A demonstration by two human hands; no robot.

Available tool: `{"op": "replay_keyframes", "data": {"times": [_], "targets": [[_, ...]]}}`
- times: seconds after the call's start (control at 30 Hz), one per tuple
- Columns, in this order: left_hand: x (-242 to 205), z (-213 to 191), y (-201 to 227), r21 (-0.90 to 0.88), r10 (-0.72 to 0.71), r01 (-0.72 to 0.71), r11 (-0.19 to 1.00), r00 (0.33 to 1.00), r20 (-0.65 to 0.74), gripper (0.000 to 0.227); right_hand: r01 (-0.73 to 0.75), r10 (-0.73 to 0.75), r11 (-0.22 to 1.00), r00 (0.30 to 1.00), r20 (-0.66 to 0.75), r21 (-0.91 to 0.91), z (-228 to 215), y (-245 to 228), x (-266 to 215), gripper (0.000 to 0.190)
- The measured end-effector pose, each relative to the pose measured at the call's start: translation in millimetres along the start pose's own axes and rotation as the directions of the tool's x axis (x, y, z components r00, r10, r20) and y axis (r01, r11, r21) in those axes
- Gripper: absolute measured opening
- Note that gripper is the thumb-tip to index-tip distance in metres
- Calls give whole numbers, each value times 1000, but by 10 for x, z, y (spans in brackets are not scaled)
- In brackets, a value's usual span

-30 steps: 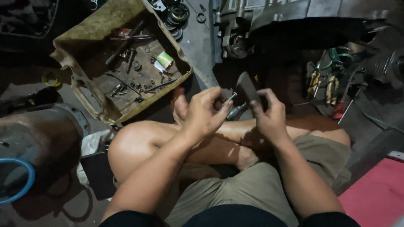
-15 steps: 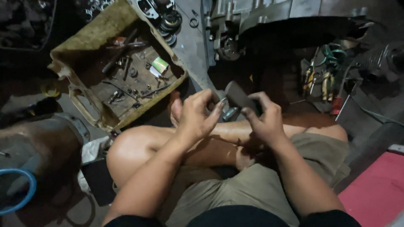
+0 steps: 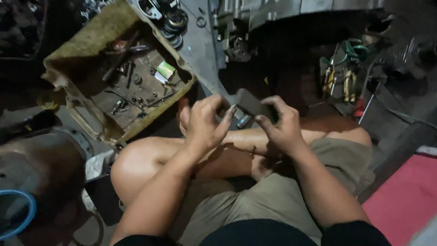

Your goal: The person sits on the floor and uses a sharpening stone to manually sharpen a small metal part. They hold the part in one hand and rub it against the stone with the other, repeatedly turning the part to work on different edges.

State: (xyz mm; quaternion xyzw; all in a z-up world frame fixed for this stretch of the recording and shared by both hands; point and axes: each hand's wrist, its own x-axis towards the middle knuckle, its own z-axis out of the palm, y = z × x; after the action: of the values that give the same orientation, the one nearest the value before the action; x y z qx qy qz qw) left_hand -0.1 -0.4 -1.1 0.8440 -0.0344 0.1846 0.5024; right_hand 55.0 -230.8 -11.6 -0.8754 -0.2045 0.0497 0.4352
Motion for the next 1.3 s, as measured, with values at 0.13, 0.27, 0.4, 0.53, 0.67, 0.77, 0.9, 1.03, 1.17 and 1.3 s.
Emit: {"op": "replay_keyframes", "data": {"times": [0.13,0.27,0.4,0.53,0.67,0.77,0.9,1.03,1.17,1.3], "targets": [[-2,11,-18,47,8,-7,999,1000,-10,13,-63,61,998,994,-86,-22,80,95,89,37],[-19,-62,41,61,40,-39,997,999,-19,13,17,-18,999,1000,-11,-46,57,39,75,39],[-2,-16,40,28,50,-49,998,998,-31,12,26,-29,997,998,-57,-68,28,55,66,37],[-35,-15,11,59,58,-56,997,998,-33,12,91,-91,994,996,-2,-63,76,126,100,36],[-23,-92,24,81,38,-35,996,999,-28,12,26,-27,999,999,-20,-34,67,116,139,34],[-71,-31,1,140,2,1,990,1000,-22,15,19,-20,999,1000,-10,-26,53,86,127,34],[-94,9,-88,228,-39,44,973,999,-27,17,31,-32,999,999,43,21,61,92,148,29],[-33,-17,-13,154,-20,25,988,999,-31,13,-28,24,997,998,-66,-65,35,151,188,35],[-88,16,-63,147,3,1,989,1000,-25,13,-25,25,1000,999,26,14,16,115,141,35],[-68,15,-55,139,7,-4,990,1000,-23,13,-14,5,994,997,83,109,25,154,128,36]]}}
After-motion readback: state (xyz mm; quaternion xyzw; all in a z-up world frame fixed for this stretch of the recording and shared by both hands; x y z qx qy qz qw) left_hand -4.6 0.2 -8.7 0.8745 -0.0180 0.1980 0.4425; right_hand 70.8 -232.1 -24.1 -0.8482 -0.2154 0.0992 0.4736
